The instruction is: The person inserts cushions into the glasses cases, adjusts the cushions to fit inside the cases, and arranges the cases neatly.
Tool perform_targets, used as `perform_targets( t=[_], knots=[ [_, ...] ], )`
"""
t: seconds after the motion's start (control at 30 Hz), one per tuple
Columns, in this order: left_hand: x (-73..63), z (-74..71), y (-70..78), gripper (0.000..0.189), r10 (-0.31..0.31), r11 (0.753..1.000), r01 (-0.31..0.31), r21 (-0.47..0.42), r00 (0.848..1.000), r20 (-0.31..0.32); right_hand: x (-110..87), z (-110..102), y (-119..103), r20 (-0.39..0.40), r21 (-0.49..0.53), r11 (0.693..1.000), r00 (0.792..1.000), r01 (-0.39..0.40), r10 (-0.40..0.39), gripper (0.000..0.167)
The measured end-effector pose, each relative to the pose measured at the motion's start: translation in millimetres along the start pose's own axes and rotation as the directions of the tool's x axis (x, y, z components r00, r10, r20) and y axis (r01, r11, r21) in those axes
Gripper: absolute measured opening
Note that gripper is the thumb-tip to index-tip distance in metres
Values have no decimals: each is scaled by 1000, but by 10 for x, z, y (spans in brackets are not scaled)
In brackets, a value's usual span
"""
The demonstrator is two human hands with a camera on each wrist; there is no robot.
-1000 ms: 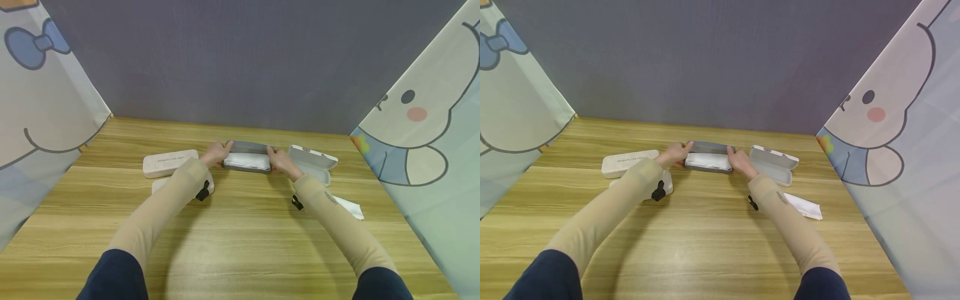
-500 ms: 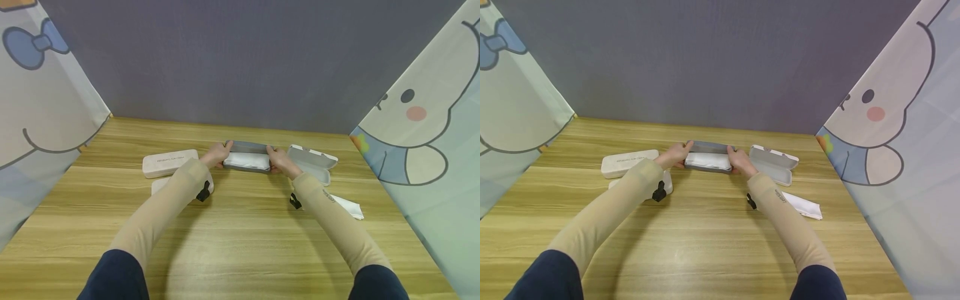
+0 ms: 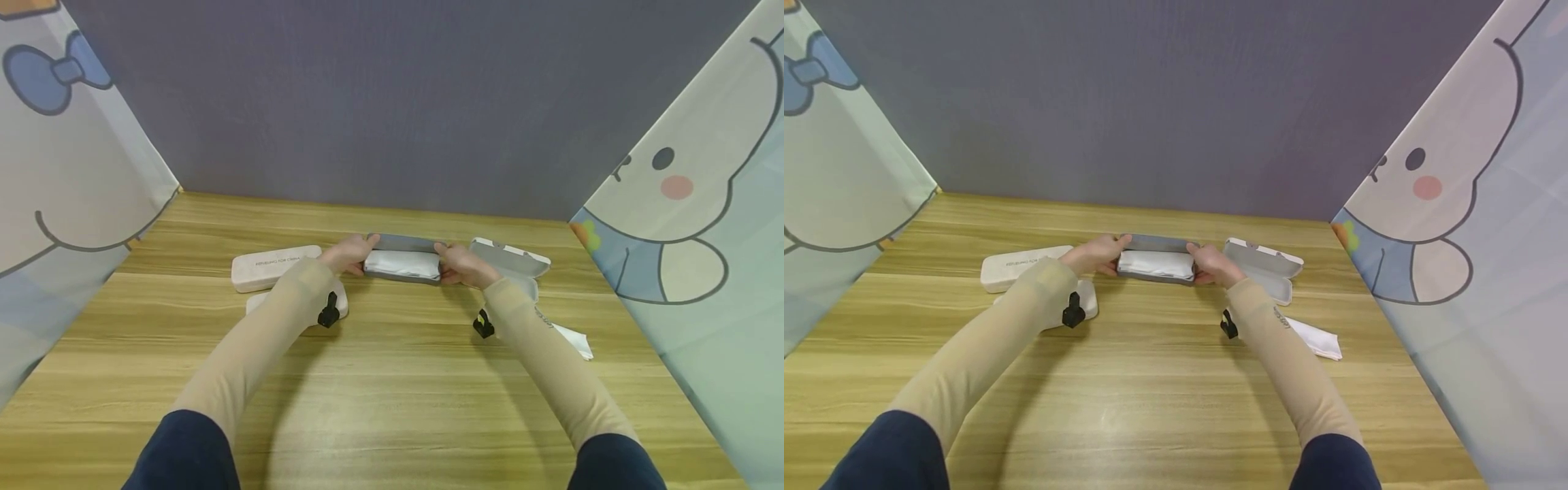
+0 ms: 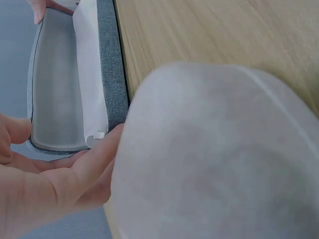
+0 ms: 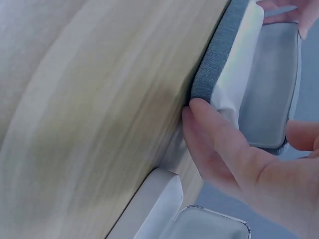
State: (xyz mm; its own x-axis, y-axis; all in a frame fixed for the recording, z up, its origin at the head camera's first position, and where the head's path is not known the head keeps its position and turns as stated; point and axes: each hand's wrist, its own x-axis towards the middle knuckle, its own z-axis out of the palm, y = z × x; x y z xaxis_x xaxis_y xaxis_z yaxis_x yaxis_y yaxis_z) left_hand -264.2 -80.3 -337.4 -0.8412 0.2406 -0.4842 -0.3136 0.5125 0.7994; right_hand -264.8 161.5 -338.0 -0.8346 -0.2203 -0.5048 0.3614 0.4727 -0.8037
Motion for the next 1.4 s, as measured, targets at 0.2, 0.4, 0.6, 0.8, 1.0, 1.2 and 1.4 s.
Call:
perform_targets(
  t=[0.2,0.4,0.6,0.8,1.0,1.2,1.4],
  knots=[
    [-16,0,20,67,9,999,-10,35,1000,22,-22,-7,-34,33,9,1000,999,-14,13,67],
    [-22,2,32,65,5,999,-6,32,999,35,-33,-11,-37,39,-9,1000,999,-12,13,66],
    [-30,6,40,64,-2,1000,2,11,999,39,-40,-6,-43,47,-32,999,999,-7,8,65],
    [-34,10,39,63,2,1000,-2,16,999,46,-26,17,-41,21,-29,1000,1000,-11,12,61],
    [-45,17,41,63,0,999,-1,35,999,43,-35,26,-50,19,-43,999,1000,-13,14,59],
    [-50,33,39,63,8,999,-10,37,999,49,-39,42,-43,3,-65,998,1000,0,1,52],
    [-35,39,38,63,11,999,-13,36,999,52,-46,58,-45,-21,-92,996,1000,2,-4,45]
  ],
)
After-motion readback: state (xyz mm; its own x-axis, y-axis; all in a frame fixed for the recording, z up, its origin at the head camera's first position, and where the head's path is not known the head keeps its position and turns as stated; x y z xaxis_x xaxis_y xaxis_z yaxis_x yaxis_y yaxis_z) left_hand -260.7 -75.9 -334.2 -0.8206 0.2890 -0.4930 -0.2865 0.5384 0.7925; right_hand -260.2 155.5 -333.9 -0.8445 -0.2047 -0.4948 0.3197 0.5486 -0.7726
